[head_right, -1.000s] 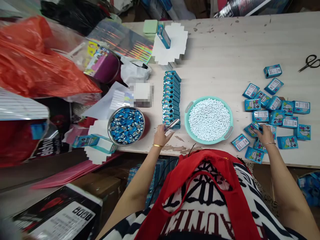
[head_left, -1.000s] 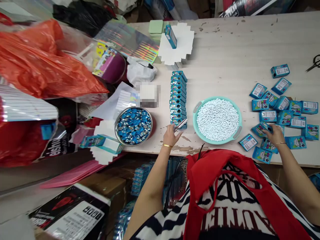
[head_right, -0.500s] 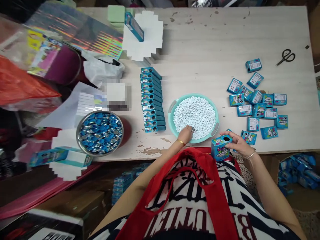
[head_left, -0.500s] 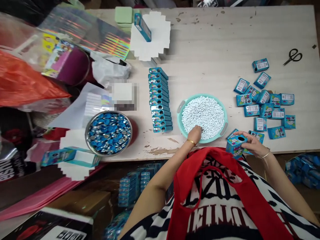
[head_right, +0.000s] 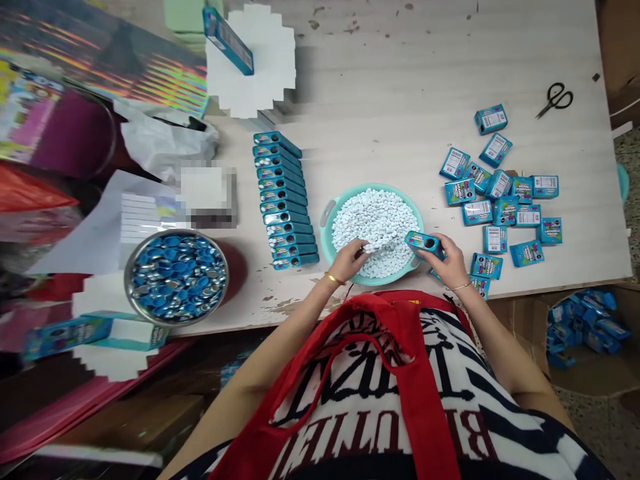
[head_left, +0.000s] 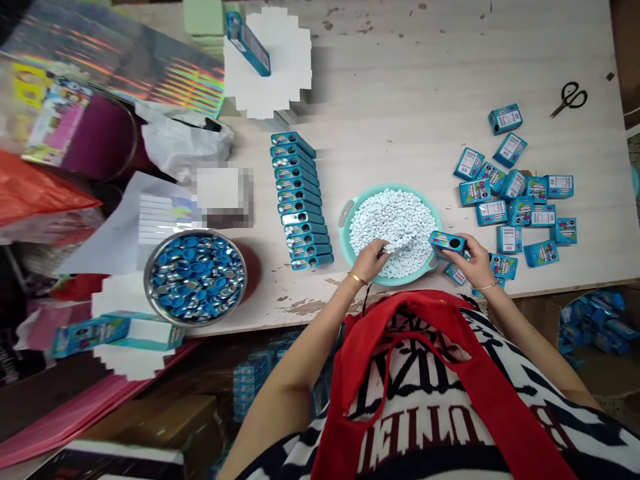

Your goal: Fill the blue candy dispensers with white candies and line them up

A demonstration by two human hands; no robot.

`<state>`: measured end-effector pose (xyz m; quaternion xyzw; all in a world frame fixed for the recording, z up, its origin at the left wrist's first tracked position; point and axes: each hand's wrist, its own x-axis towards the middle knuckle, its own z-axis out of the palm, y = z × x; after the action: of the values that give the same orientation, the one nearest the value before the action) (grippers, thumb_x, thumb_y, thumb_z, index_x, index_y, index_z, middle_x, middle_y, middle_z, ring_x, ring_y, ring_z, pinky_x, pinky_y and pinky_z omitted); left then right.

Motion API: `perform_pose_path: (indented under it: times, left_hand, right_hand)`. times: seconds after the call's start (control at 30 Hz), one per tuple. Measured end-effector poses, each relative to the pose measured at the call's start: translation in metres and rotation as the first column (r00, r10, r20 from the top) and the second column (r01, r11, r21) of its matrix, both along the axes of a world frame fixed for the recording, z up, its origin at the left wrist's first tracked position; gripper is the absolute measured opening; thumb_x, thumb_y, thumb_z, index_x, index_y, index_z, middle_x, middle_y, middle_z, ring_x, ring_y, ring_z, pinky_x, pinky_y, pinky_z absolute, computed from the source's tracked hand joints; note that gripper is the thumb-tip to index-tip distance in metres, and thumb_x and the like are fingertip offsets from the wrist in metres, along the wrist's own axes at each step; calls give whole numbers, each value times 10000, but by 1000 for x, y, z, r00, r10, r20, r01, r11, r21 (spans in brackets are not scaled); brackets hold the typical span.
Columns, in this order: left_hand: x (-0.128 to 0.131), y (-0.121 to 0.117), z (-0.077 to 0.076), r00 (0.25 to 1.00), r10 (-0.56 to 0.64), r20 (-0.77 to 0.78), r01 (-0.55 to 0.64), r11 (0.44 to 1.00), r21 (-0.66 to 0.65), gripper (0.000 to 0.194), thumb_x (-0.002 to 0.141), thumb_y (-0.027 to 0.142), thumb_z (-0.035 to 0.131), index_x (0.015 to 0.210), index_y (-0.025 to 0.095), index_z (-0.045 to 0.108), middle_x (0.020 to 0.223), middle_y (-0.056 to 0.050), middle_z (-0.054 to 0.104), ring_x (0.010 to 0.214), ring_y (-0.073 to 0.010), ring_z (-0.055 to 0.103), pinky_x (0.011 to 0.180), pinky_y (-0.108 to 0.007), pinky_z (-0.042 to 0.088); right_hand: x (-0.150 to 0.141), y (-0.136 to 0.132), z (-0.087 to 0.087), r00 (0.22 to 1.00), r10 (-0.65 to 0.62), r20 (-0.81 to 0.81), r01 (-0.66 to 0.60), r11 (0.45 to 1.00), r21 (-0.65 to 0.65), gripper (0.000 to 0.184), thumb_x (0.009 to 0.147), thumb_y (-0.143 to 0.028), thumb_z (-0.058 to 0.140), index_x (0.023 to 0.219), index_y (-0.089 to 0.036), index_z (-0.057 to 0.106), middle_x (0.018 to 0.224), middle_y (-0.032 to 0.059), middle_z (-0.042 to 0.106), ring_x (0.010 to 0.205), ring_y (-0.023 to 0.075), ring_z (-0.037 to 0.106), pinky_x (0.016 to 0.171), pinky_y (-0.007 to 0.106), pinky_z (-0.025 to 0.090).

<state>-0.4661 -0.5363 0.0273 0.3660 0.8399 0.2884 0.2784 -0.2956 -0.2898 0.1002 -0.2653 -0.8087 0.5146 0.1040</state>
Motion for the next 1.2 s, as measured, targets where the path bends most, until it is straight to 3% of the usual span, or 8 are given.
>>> perform_pose_path:
  times: [0.13,0.3,0.43,0.57,0.8,0.93,1.07,1.2]
  left_hand:
    - [-21,-15,50,994,-81,-70,89,989,119,248,952,337,508,1131,182,580,940,-60,614,859,-180,586,810,-312,487]
    - [-36,-6,105,962,-238,-132,249,966,75,246,965,329,488,1150,202,589,996,-67,641,912,-189,617,829,-314,502]
    - [-39,11,128,907,-372,-198,350,927,-135,231,951,299,485,1133,201,590,1057,-76,643,973,-222,633,809,-330,510]
    - [-34,24,147,862,-429,-269,335,882,-332,228,942,308,507,1130,194,569,1051,-82,643,879,-241,654,689,-321,493]
    - [-15,36,177,851,-410,-327,305,894,-327,204,950,155,409,966,186,610,874,-87,577,795,-238,641,691,-355,483]
    - [-28,15,154,862,-341,-376,222,920,-325,195,973,272,442,1039,206,612,959,-89,596,857,-248,639,686,-347,480]
    - [-45,-11,79,914,-245,-324,75,886,-457,168,947,268,496,1046,184,603,1017,-105,618,891,-262,634,669,-331,463]
    - [-32,5,1,978,-117,-172,34,906,-422,131,934,203,506,1030,177,591,1093,-123,617,1015,-256,607,799,-331,473]
  right_hand:
    - [-19,-1,-7,983,173,-56,-150,946,287,364,879,-434,678,1178,-231,633,1148,114,699,1089,304,633,973,495,521]
    - [-42,-11,-16,933,354,-58,-308,874,377,364,918,-343,604,1261,-220,599,1197,133,683,1135,320,608,990,524,509]
    - [-51,-22,-19,906,420,-54,-363,836,411,361,913,-265,579,1268,-195,586,1193,139,679,1134,311,607,989,502,512]
    - [-52,-29,-21,891,453,-23,-405,818,408,368,909,-223,540,1273,-199,580,1210,136,670,1152,312,595,1014,514,496]
    - [-51,-31,-25,889,458,-12,-418,822,387,359,927,-253,527,1281,-208,565,1216,138,671,1154,316,600,1014,531,492]
    - [-49,-27,-24,908,418,-27,-380,848,368,350,952,-335,528,1282,-228,575,1204,132,679,1147,320,609,1008,538,499]
    - [-42,-18,-19,941,332,-59,-285,878,385,356,949,-404,576,1256,-226,593,1184,130,695,1116,312,630,971,512,527]
    - [-35,-7,-11,972,227,-61,-189,909,373,387,922,-446,625,1242,-230,605,1169,128,699,1092,309,641,958,507,539]
